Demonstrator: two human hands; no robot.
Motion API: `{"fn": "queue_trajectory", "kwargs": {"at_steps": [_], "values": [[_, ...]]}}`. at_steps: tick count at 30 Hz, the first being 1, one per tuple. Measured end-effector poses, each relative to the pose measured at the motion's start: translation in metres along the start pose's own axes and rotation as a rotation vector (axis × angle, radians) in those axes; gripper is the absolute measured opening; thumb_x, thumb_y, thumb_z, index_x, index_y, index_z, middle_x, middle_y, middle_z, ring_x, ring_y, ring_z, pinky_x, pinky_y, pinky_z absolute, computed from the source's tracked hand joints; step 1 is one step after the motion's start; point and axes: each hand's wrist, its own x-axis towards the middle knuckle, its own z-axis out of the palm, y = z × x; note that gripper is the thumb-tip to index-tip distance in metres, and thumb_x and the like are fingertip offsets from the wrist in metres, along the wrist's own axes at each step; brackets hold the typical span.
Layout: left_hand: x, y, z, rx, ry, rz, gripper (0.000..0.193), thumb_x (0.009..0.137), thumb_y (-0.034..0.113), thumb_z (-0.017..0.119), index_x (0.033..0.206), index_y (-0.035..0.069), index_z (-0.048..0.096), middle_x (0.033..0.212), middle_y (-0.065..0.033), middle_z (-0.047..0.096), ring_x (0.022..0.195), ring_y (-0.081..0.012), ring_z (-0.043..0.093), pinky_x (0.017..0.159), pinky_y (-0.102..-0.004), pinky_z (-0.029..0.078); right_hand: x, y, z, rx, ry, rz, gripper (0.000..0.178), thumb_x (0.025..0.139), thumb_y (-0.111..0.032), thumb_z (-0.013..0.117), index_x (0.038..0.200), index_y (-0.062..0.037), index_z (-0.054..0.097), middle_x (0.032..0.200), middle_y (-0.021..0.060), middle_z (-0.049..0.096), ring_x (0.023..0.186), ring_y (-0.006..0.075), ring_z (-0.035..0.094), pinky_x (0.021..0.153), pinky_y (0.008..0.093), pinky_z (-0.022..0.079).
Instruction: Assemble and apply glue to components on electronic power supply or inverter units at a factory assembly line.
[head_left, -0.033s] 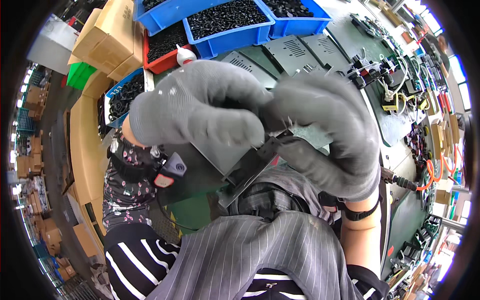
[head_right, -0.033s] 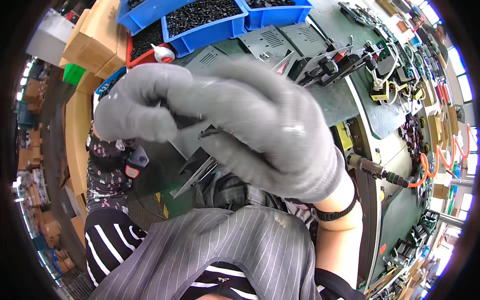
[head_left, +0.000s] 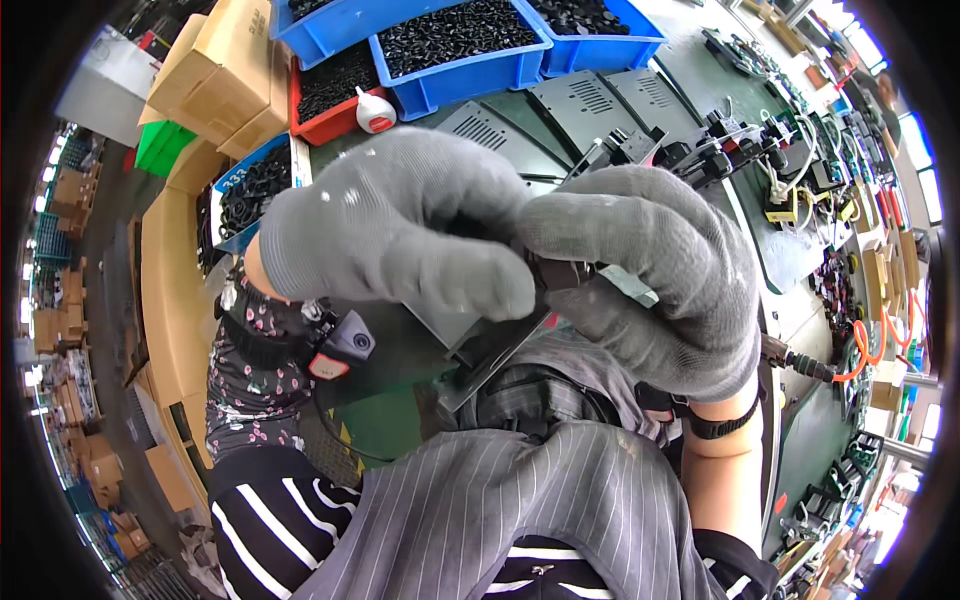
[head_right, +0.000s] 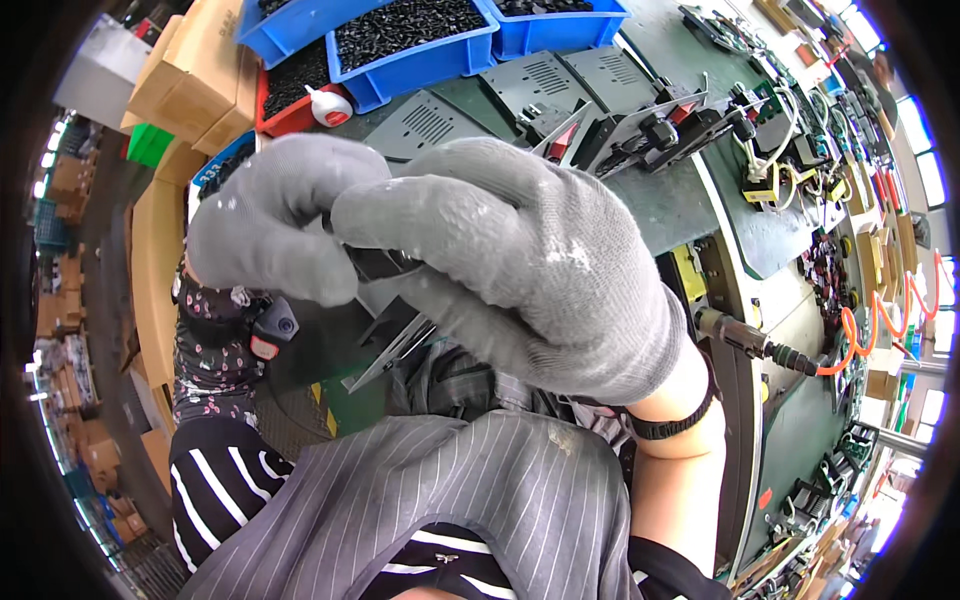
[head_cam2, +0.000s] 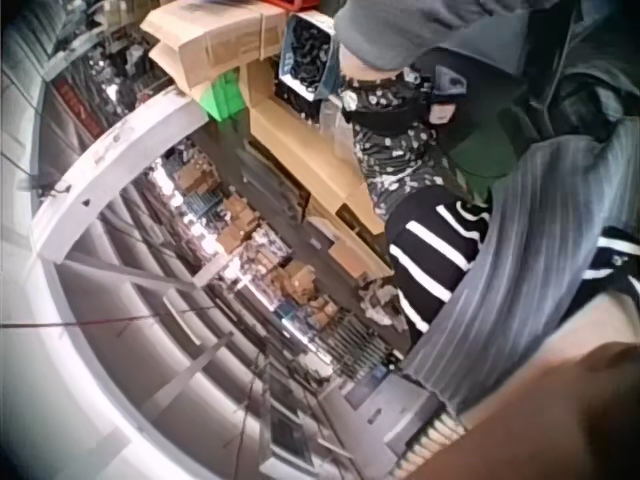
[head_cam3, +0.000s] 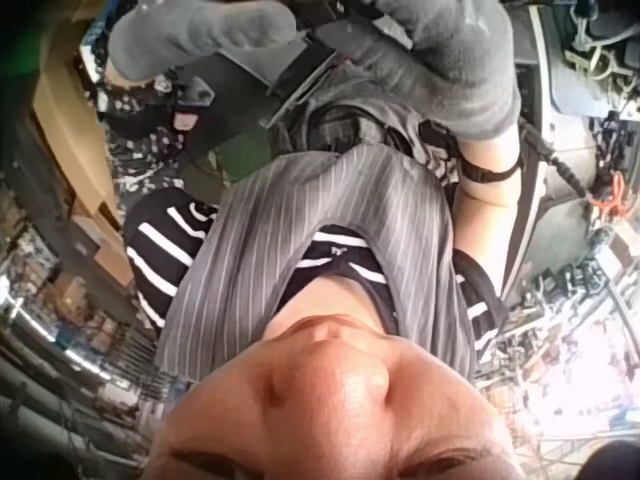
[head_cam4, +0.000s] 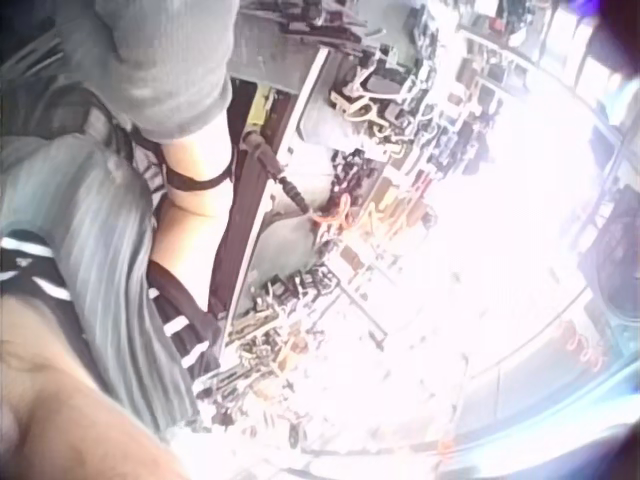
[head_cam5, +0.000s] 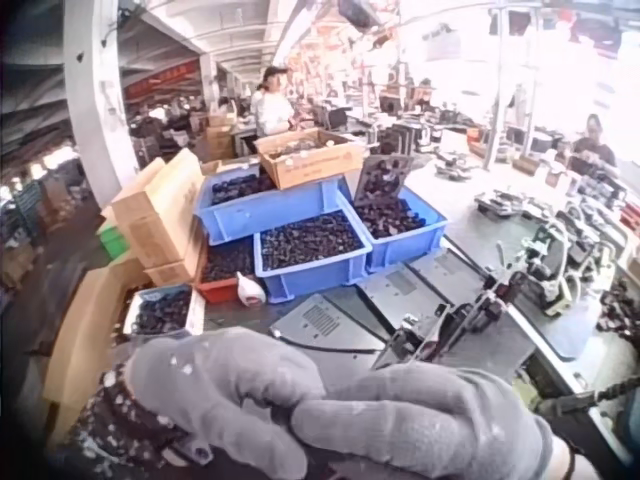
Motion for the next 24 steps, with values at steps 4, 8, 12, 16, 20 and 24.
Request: {"fn": "queue_trajectory", "kwargs": {"at_steps": [4,8,12,16,20,24], "values": [[-0.017,-0.019,-0.009,-0.006,0.077,-0.016,0.04,0.075,0.026,0.077,0.103,-0.001,0.065,0.095,-0.0075,0.063,0.091,-0.0173,0.061,0.078,-0.0311,0.047,-0.016,-0.01,0.015,0.186,0.123,0.145,0.035,0.074,-0.006,0.071,0.105,-0.0025,0.055,0.091,0.012,0.063,0.077,0.0206,0.059,0.074,0.0327,0.048],[-0.057,-0.077,-0.007,0.809,0.202,0.143,0.03,0.074,0.018,0.073,0.102,0.008,0.067,0.098,-0.0088,0.062,0.094,-0.0245,0.061,0.083,-0.0361,0.047,-0.054,-0.027,0.031,0.7,0.349,0.547,0.027,0.074,-0.005,0.066,0.094,-0.0041,0.048,0.086,0.0114,0.058,0.072,0.0159,0.055,0.069,0.0271,0.047],[-0.074,-0.118,0.027,1.12,0.226,0.048,0.021,0.068,0.019,0.073,0.088,0.015,0.067,0.09,-0.0038,0.063,0.09,-0.0257,0.059,0.078,-0.0394,0.047,-0.094,-0.019,0.046,0.68,0.189,0.635,0.037,0.072,-0.013,0.077,0.097,-0.0052,0.051,0.083,0.0033,0.061,0.068,0.0078,0.054,0.065,0.0243,0.048],[-0.077,-0.137,0.036,1.261,0.343,0.068,0.014,0.07,0.022,0.074,0.08,0.018,0.065,0.081,0.0008,0.06,0.081,-0.024,0.058,0.07,-0.04,0.045,-0.099,-0.019,0.057,0.678,0.15,0.648,0.038,0.07,-0.015,0.079,0.096,-0.0062,0.052,0.081,0.0042,0.061,0.065,0.0095,0.056,0.061,0.0252,0.048],[-0.07,-0.14,0.033,1.214,0.412,0.07,0.014,0.068,0.019,0.074,0.079,0.017,0.065,0.079,-0.0003,0.06,0.081,-0.0252,0.058,0.07,-0.0396,0.046,-0.085,-0.017,0.061,0.648,0.206,0.583,0.036,0.071,-0.015,0.079,0.094,-0.0061,0.053,0.079,0.0043,0.063,0.063,0.0111,0.059,0.06,0.0251,0.049],[-0.067,-0.141,0.03,1.203,0.414,0.043,0.015,0.067,0.018,0.074,0.079,0.016,0.065,0.079,-0.0008,0.06,0.081,-0.0256,0.058,0.071,-0.0394,0.046,-0.065,-0.01,0.065,0.558,0.232,0.544,0.034,0.073,-0.015,0.079,0.093,-0.0054,0.053,0.077,0.0038,0.064,0.064,0.0104,0.062,0.058,0.0259,0.05]]}}
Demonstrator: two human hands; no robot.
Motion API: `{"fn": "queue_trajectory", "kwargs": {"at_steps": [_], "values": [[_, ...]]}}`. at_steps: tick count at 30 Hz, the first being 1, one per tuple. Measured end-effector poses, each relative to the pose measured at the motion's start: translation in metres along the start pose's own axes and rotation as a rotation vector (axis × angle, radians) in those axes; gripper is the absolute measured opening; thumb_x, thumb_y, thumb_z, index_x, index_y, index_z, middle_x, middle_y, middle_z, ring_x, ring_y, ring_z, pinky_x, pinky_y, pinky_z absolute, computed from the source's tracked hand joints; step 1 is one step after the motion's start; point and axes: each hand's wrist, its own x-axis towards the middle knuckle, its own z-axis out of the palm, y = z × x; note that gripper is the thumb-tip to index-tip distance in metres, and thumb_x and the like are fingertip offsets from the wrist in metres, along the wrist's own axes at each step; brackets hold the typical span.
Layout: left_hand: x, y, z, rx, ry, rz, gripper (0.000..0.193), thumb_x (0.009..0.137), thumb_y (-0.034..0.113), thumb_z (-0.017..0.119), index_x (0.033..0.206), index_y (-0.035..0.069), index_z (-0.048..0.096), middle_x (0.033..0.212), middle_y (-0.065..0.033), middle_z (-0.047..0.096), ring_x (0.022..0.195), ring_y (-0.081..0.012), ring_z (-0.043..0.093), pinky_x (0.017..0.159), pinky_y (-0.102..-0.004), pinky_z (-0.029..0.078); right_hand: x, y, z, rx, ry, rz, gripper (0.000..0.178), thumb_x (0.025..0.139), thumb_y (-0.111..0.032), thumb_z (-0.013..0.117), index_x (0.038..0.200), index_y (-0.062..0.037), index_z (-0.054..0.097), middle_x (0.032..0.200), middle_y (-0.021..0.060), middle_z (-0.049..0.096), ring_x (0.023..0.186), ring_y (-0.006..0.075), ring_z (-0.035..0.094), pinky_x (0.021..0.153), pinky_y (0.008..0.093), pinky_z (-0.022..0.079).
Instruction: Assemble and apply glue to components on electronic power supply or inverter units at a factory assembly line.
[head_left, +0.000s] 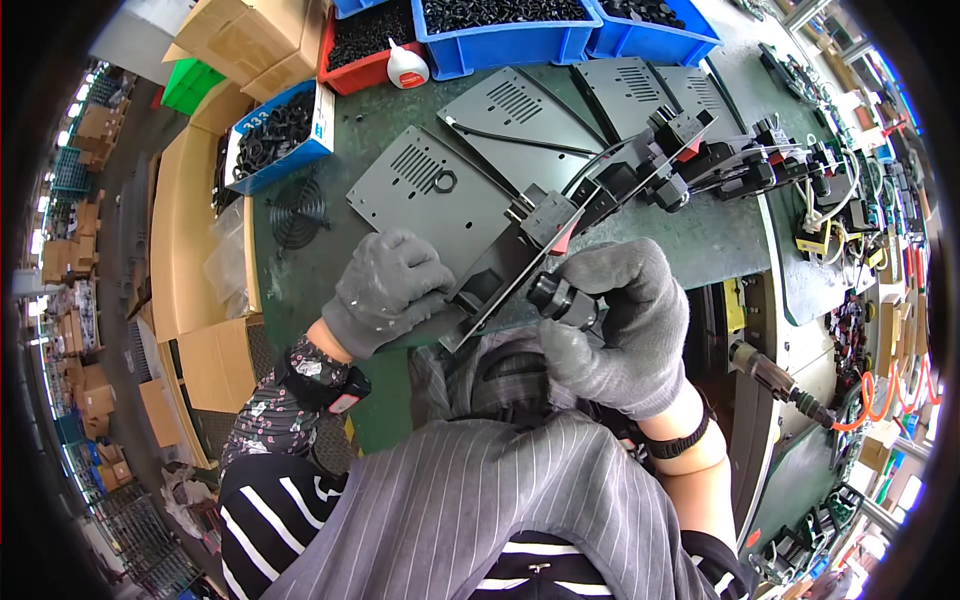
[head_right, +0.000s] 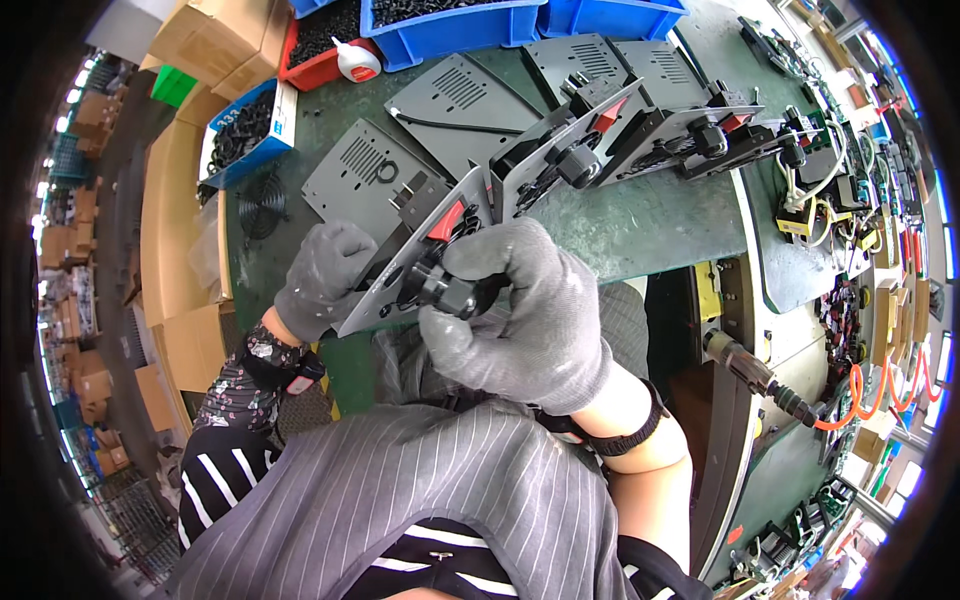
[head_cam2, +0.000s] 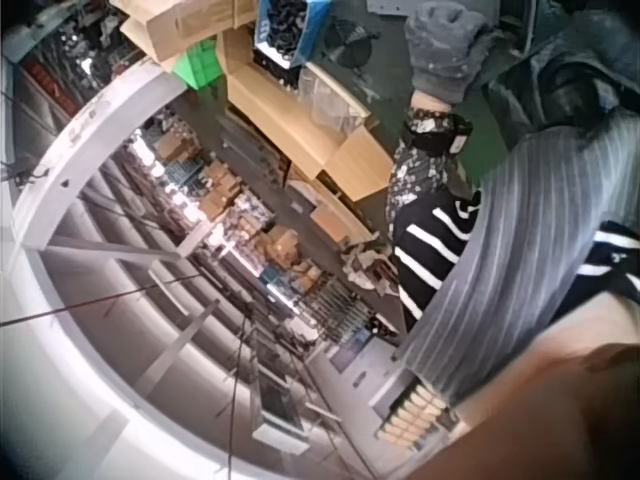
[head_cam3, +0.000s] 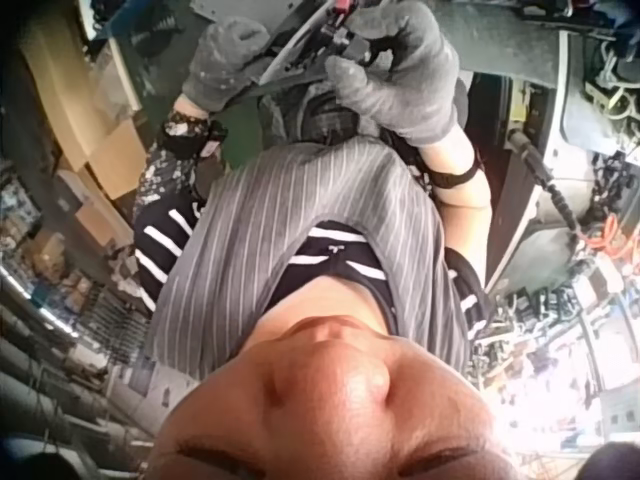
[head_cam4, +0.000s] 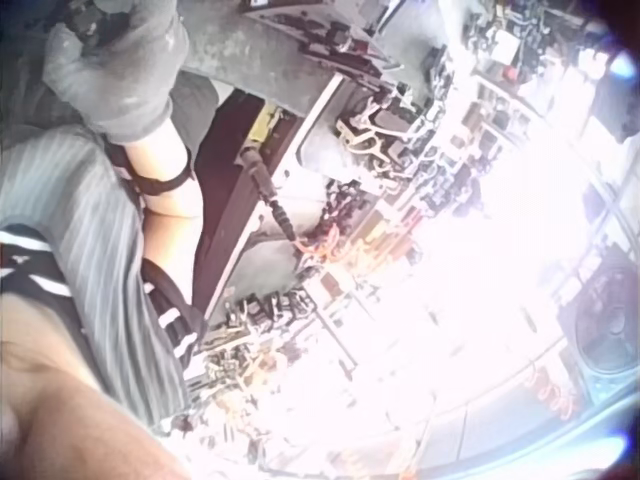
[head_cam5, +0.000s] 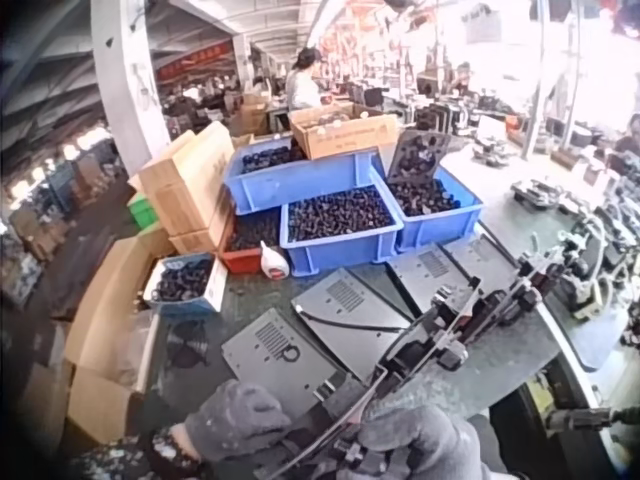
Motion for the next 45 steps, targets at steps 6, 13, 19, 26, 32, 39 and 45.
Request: {"fn": "queue_trajectory", "kwargs": {"at_steps": [6,13,19,26,32,39,45], "values": [[0.0,0.005,0.002,-0.066,0.011,-0.033,0.014,0.068,0.018,0.074,0.079,0.015,0.066,0.08,-0.0009,0.06,0.084,-0.0255,0.057,0.073,-0.0397,0.046,-0.001,-0.001,0.012,-0.13,0.034,-0.083,0.037,0.069,-0.016,0.081,0.092,-0.0044,0.054,0.076,0.0075,0.064,0.061,0.0208,0.066,0.057,0.0291,0.052],[0.0,0.003,0.0,-0.079,-0.013,-0.02,0.013,0.07,0.018,0.073,0.081,0.014,0.066,0.085,-0.0022,0.061,0.086,-0.026,0.057,0.075,-0.0398,0.046,0.0,-0.01,0.024,-0.229,0.064,-0.014,0.036,0.072,-0.017,0.081,0.091,-0.0032,0.054,0.073,0.0068,0.064,0.057,0.0183,0.065,0.052,0.0285,0.051],[-0.001,-0.005,-0.01,-0.238,-0.034,0.004,0.014,0.072,0.014,0.071,0.085,0.011,0.066,0.086,-0.0058,0.062,0.087,-0.0285,0.058,0.077,-0.0404,0.048,-0.001,-0.024,0.026,-0.376,0.032,0.097,0.036,0.072,-0.02,0.082,0.092,-0.0042,0.056,0.07,0.0053,0.063,0.054,0.0129,0.062,0.051,0.0251,0.048],[0.043,-0.047,-0.022,0.053,0.149,-0.228,0.012,0.085,0.018,0.06,0.091,0.009,0.067,0.087,-0.0118,0.066,0.086,-0.0293,0.064,0.077,-0.0394,0.05,-0.011,-0.016,0.021,-0.382,0.081,0.095,0.035,0.07,-0.013,0.08,0.093,-0.003,0.056,0.074,0.0068,0.065,0.063,0.0148,0.065,0.061,0.0272,0.052],[0.072,-0.033,-0.005,0.399,-0.092,-0.367,0.015,0.085,0.02,0.056,0.082,0.01,0.067,0.087,-0.0104,0.066,0.086,-0.03,0.064,0.075,-0.0403,0.051,-0.007,-0.025,0.024,-0.497,0.049,0.06,0.035,0.07,-0.008,0.078,0.097,-0.0029,0.057,0.077,0.0105,0.065,0.062,0.0197,0.065,0.06,0.0287,0.051],[0.083,-0.031,-0.02,0.368,-0.1,-0.392,0.014,0.081,0.018,0.057,0.08,0.008,0.066,0.08,-0.0093,0.066,0.076,-0.0251,0.066,0.066,-0.038,0.053,-0.001,-0.034,0.022,-0.735,-0.003,-0.07,0.038,0.066,-0.012,0.08,0.097,-0.0053,0.06,0.075,0.0077,0.063,0.059,0.0227,0.062,0.053,0.0322,0.048],[0.059,0.034,-0.052,-0.369,0.497,-0.082,0.01,0.071,-0.002,0.063,0.079,0.005,0.064,0.07,-0.0056,0.062,0.056,-0.0152,0.058,0.053,-0.0264,0.048,0.002,-0.038,0.023,-0.873,-0.041,-0.091,0.036,0.068,-0.018,0.078,0.098,-0.0056,0.061,0.074,0.0055,0.062,0.06,0.0225,0.061,0.054,0.0316,0.048]]}}
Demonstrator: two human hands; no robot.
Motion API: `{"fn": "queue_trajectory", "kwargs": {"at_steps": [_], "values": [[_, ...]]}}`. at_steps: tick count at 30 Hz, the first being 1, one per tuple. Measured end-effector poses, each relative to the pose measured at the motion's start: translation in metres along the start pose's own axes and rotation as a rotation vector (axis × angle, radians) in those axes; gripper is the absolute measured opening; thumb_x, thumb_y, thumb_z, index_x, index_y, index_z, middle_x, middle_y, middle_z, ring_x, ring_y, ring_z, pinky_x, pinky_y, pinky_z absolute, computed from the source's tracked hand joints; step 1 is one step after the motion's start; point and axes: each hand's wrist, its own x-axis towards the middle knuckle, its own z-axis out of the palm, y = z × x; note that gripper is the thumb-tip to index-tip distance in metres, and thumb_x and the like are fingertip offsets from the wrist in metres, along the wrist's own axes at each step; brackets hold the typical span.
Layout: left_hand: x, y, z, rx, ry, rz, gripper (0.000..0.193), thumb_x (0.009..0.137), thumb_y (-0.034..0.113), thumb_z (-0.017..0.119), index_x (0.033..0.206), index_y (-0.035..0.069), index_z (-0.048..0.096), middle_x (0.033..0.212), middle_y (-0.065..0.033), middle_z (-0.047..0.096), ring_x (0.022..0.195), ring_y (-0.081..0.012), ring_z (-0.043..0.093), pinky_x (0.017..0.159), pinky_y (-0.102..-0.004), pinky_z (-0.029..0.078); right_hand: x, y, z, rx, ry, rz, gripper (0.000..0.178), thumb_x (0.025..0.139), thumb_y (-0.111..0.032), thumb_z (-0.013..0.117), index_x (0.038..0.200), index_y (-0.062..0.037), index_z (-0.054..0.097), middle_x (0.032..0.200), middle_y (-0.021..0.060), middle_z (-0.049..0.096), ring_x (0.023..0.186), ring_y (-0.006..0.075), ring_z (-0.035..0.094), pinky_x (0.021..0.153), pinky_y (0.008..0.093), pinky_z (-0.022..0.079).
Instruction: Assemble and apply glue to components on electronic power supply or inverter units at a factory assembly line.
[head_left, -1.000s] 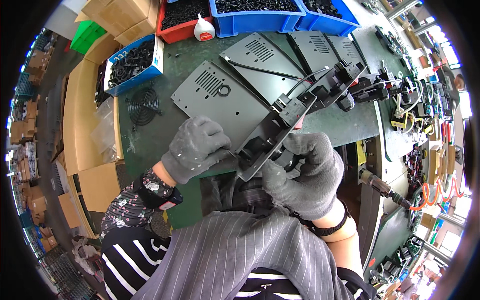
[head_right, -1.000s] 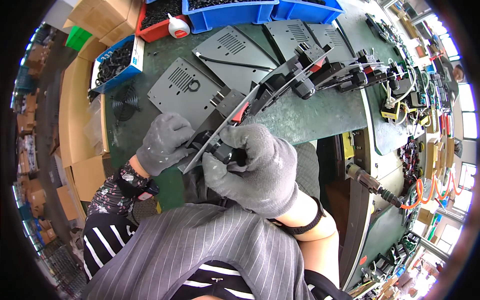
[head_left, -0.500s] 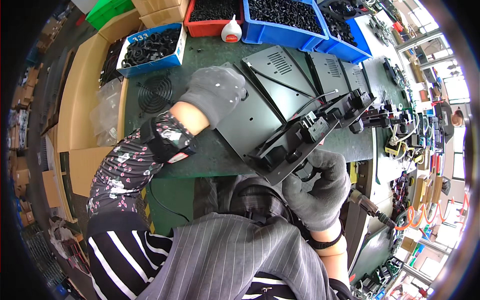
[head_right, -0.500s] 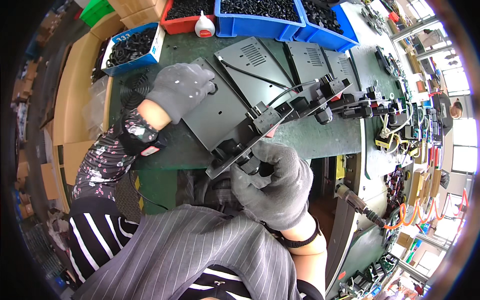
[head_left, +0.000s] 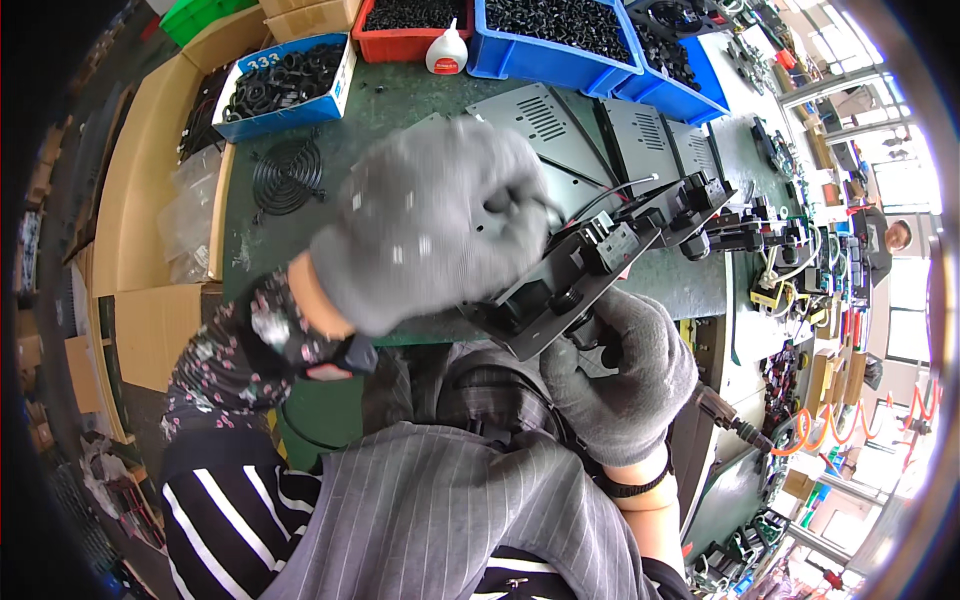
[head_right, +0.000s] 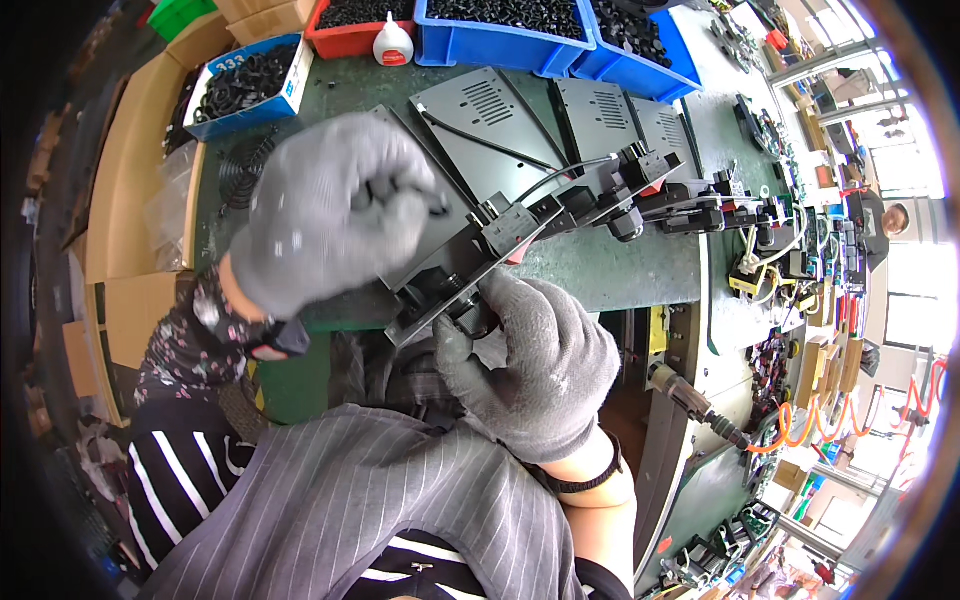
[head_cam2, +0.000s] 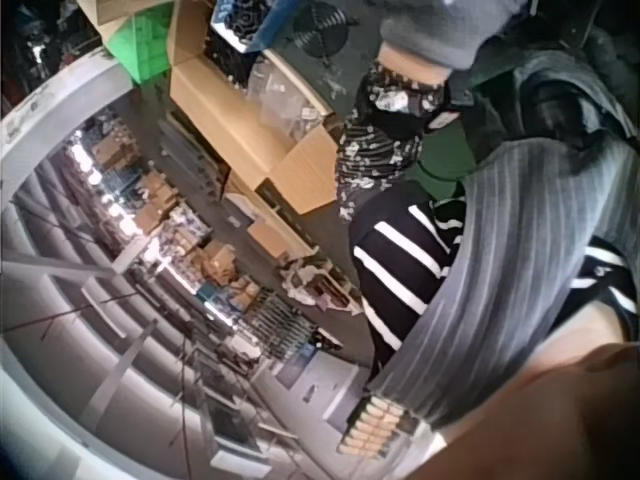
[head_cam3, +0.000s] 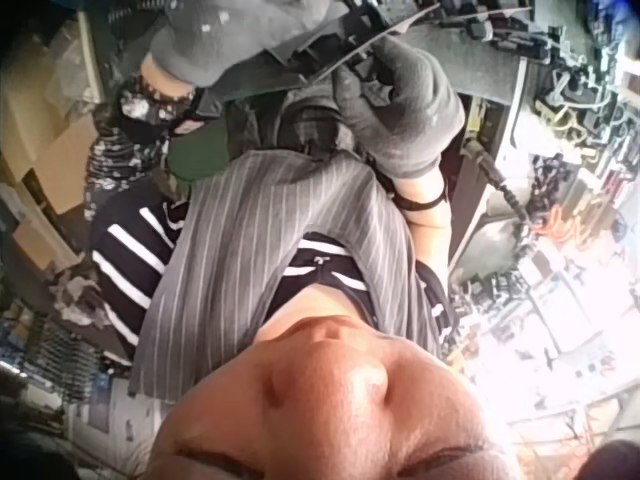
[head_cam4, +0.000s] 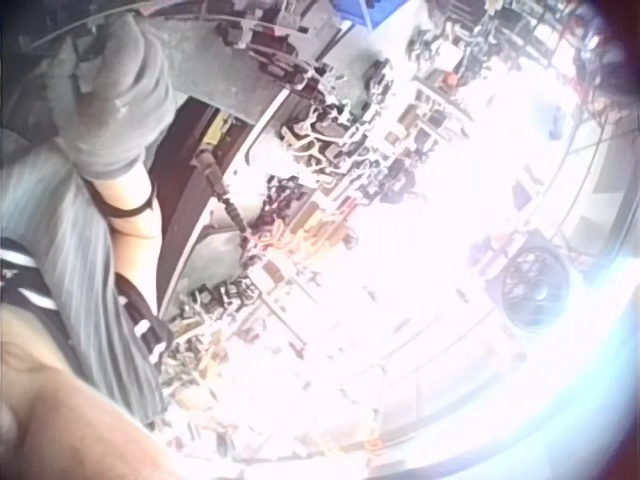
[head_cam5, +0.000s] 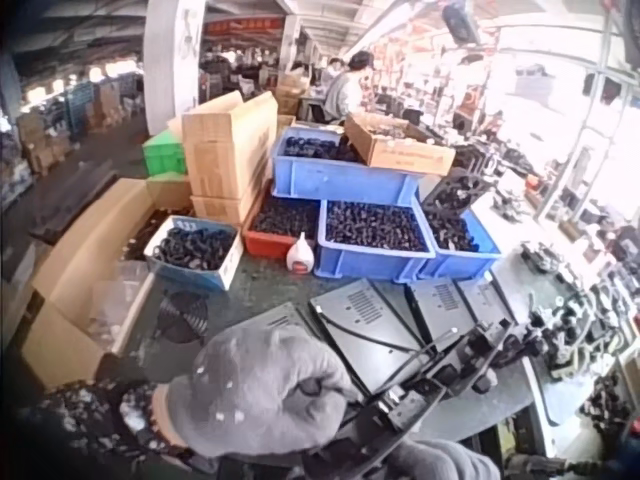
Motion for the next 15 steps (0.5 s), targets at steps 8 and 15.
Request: {"fn": "queue_trajectory", "kwargs": {"at_steps": [8,15], "values": [[-0.021,0.007,-0.008,-0.266,-0.264,-0.057,0.007,0.075,0.01,0.07,0.082,0.007,0.07,0.074,-0.0049,0.06,0.067,-0.0163,0.059,0.061,-0.0289,0.047,0.002,-0.005,-0.003,-0.007,-0.064,0.051,0.03,0.075,-0.025,0.074,0.094,-0.006,0.061,0.072,0.0061,0.061,0.059,0.0242,0.06,0.053,0.0337,0.047],[-0.021,0.003,-0.001,-0.381,-0.29,0.001,0.016,0.08,0.018,0.072,0.09,0.006,0.071,0.097,-0.0084,0.063,0.084,-0.0211,0.061,0.073,-0.0327,0.049,0.003,0.011,0.003,0.362,-0.184,0.17,0.029,0.087,-0.035,0.063,0.085,-0.0059,0.059,0.067,0.0109,0.057,0.057,0.0322,0.057,0.052,0.0392,0.043]]}}
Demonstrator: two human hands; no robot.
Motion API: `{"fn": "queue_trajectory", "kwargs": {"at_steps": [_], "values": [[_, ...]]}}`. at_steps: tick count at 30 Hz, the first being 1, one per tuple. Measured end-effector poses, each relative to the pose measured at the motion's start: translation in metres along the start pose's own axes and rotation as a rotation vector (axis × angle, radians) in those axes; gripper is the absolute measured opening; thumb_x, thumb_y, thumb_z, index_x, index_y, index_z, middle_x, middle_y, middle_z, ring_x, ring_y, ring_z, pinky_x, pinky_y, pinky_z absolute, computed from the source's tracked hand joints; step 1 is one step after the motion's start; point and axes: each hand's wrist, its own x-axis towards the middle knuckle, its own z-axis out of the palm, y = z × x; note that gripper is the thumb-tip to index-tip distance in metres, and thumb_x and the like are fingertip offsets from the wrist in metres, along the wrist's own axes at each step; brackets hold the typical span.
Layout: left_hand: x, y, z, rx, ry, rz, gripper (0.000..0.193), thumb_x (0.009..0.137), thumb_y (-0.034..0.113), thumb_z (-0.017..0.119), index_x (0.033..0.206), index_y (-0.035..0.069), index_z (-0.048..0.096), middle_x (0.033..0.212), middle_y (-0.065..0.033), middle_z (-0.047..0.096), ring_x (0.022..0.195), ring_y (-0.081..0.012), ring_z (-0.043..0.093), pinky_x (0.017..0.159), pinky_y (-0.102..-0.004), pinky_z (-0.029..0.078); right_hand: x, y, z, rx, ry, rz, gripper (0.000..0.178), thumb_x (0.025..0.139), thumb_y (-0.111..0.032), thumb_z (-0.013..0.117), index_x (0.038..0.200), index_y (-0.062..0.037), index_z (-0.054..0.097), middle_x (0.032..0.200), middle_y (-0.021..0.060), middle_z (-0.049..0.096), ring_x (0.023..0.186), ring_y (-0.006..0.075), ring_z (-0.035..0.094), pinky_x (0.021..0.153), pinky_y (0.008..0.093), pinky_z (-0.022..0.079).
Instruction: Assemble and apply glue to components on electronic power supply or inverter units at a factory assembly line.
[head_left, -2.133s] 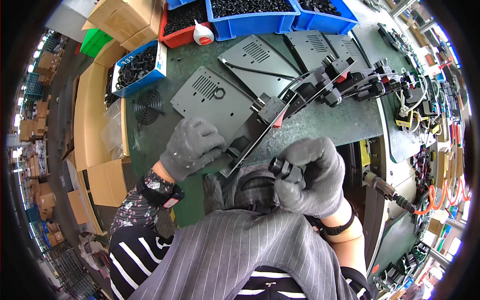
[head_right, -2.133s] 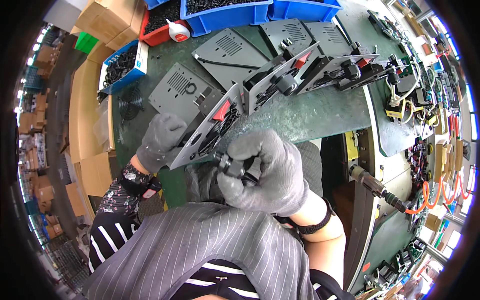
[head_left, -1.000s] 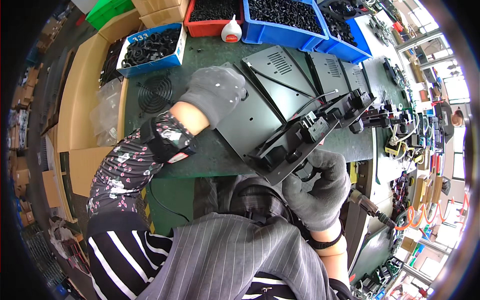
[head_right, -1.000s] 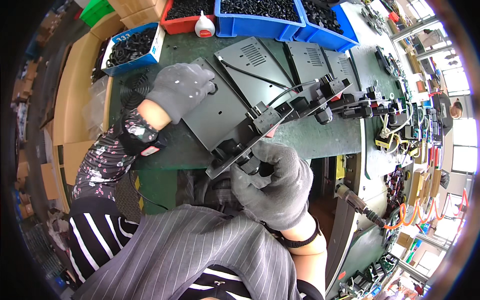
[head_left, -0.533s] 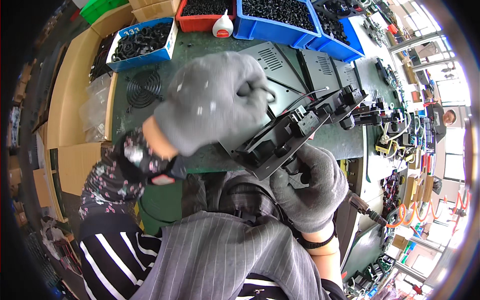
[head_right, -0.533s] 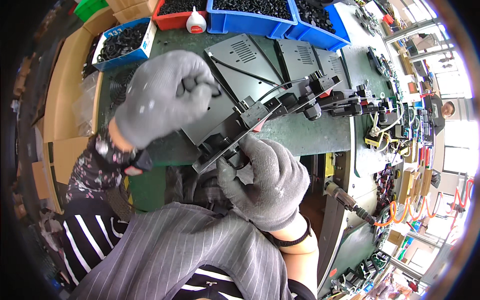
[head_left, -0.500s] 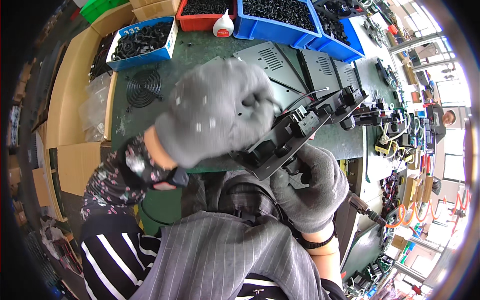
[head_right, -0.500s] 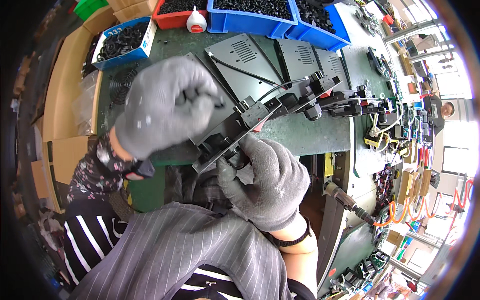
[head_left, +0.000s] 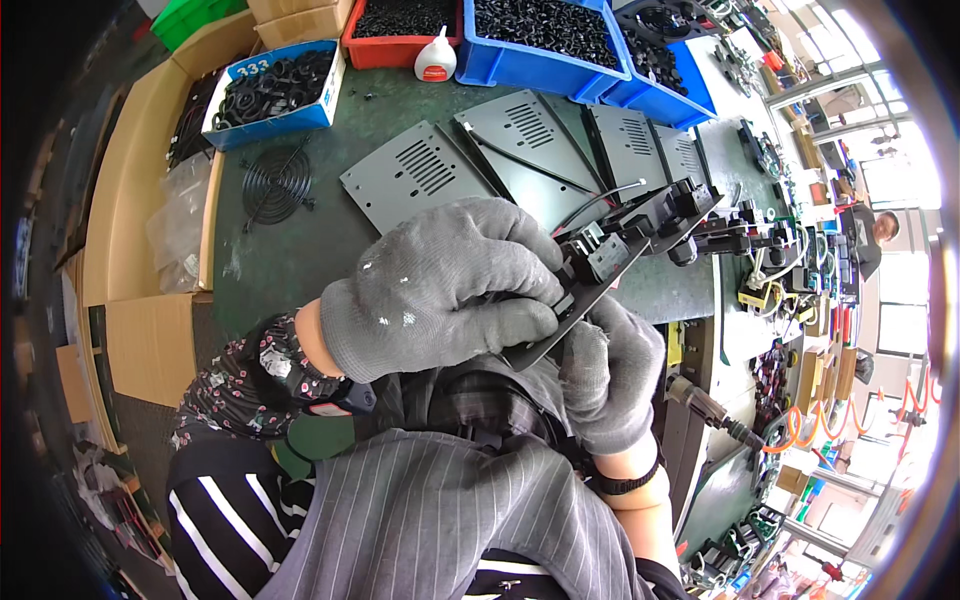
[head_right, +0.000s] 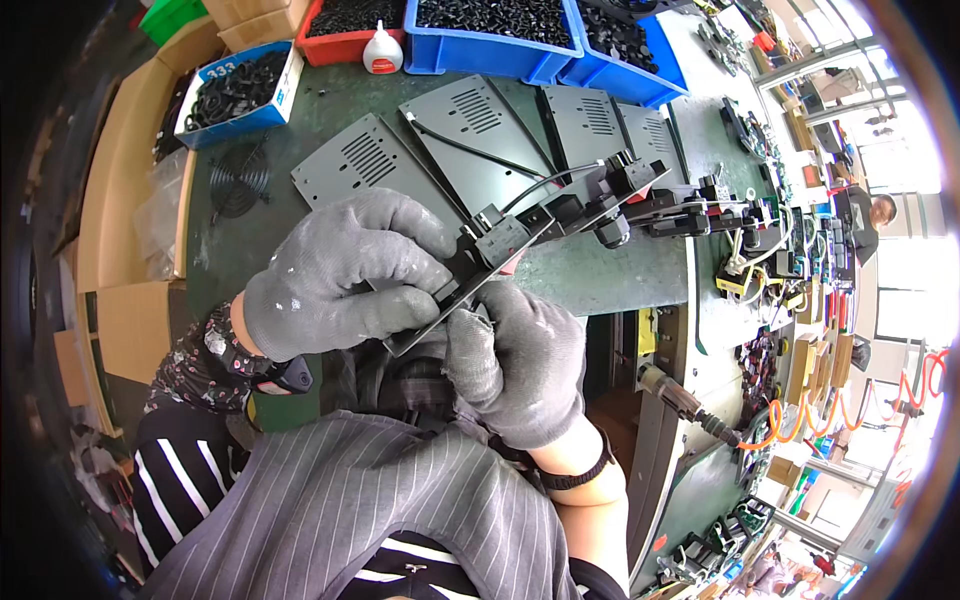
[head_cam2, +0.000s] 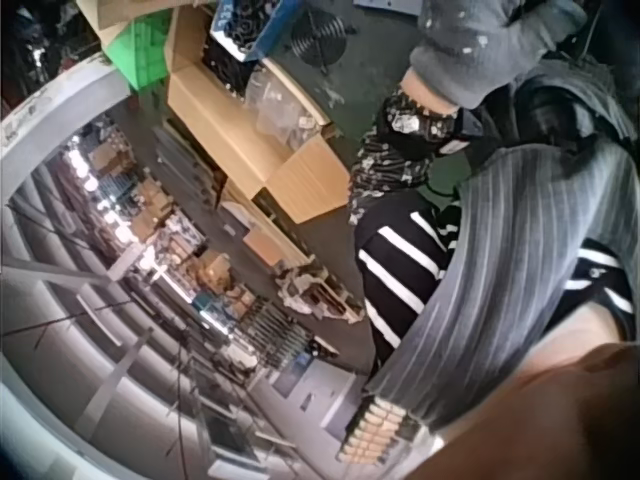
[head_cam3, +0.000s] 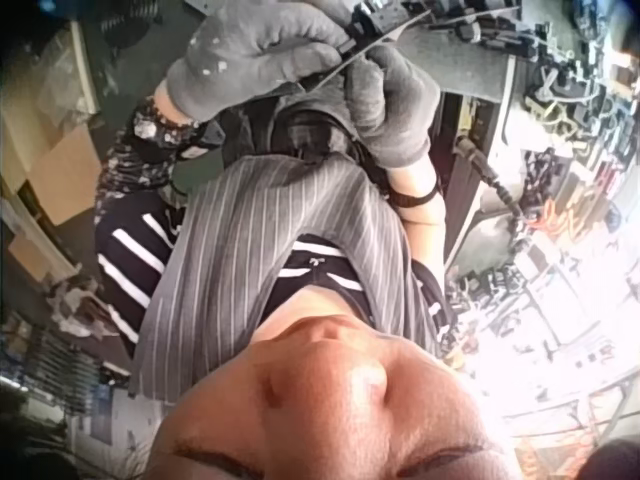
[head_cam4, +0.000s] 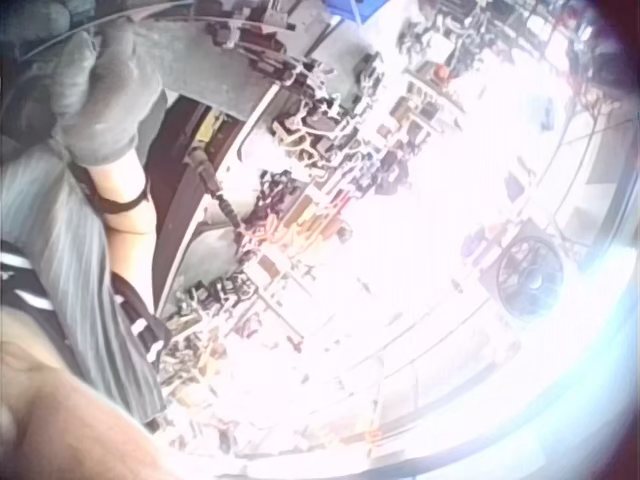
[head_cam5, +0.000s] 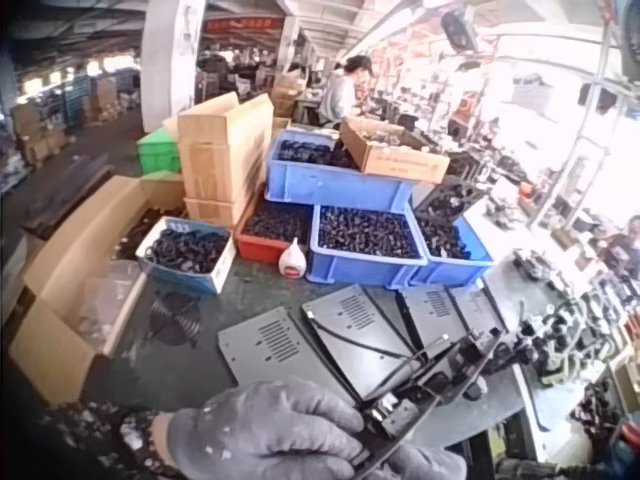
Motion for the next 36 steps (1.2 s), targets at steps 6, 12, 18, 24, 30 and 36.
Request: {"fn": "queue_trajectory", "kwargs": {"at_steps": [6,12,18,24,30,36], "values": [[-0.003,-0.005,-0.001,-0.022,-0.003,0.084,0.016,0.079,0.016,0.073,0.092,0.007,0.071,0.1,-0.0086,0.065,0.089,-0.0235,0.062,0.077,-0.0342,0.049,-0.001,0.0,0.011,-0.233,0.143,-0.135,0.037,0.085,-0.04,0.065,0.091,-0.0047,0.057,0.07,0.011,0.057,0.057,0.0303,0.058,0.052,0.0398,0.044],[-0.006,-0.005,0.001,-0.005,0.011,0.069,0.016,0.079,0.014,0.073,0.092,0.007,0.07,0.097,-0.0077,0.066,0.087,-0.0243,0.063,0.076,-0.0346,0.049,-0.004,0.002,0.01,-0.141,0.214,-0.144,0.034,0.083,-0.035,0.068,0.094,-0.0043,0.057,0.072,0.0114,0.06,0.059,0.03,0.061,0.053,0.0366,0.047],[0.0,-0.01,-0.004,0.15,-0.026,0.214,0.017,0.08,0.018,0.073,0.091,0.006,0.069,0.097,-0.0094,0.066,0.085,-0.0251,0.063,0.073,-0.0351,0.049,-0.004,0.004,0.004,0.218,-0.042,0.125,0.032,0.091,-0.034,0.059,0.084,-0.0028,0.059,0.063,0.0121,0.058,0.055,0.0338,0.059,0.051,0.0395,0.045],[0.001,-0.006,-0.004,-0.024,-0.086,0.016,0.027,0.084,0.031,0.07,0.093,0.005,0.066,0.092,-0.0085,0.061,0.077,-0.0184,0.058,0.068,-0.0304,0.046,-0.003,0.002,0.009,-0.178,0.16,-0.179,0.038,0.085,-0.038,0.065,0.096,-0.0025,0.057,0.073,0.0115,0.059,0.062,0.0313,0.06,0.053,0.0391,0.046],[-0.003,-0.009,0.006,-0.169,0.001,-0.191,0.036,0.083,0.033,0.073,0.101,0.002,0.065,0.089,-0.0034,0.052,0.073,-0.0105,0.051,0.062,-0.0258,0.043,0.002,0.004,0.002,-0.255,0.15,-0.235,0.031,0.083,-0.033,0.068,0.091,-0.0046,0.059,0.07,0.0107,0.058,0.061,0.0306,0.06,0.053,0.0394,0.046],[0.005,0.012,-0.005,-0.406,-0.148,-0.527,0.038,0.079,0.016,0.073,0.113,0.001,0.065,0.087,-0.0017,0.048,0.077,-0.0108,0.054,0.067,-0.0254,0.044,-0.003,0.007,-0.004,-0.023,-0.077,-0.024,0.036,0.089,-0.04,0.061,0.083,-0.0044,0.06,0.069,0.0137,0.059,0.062,0.0342,0.061,0.055,0.0397,0.046]]}}
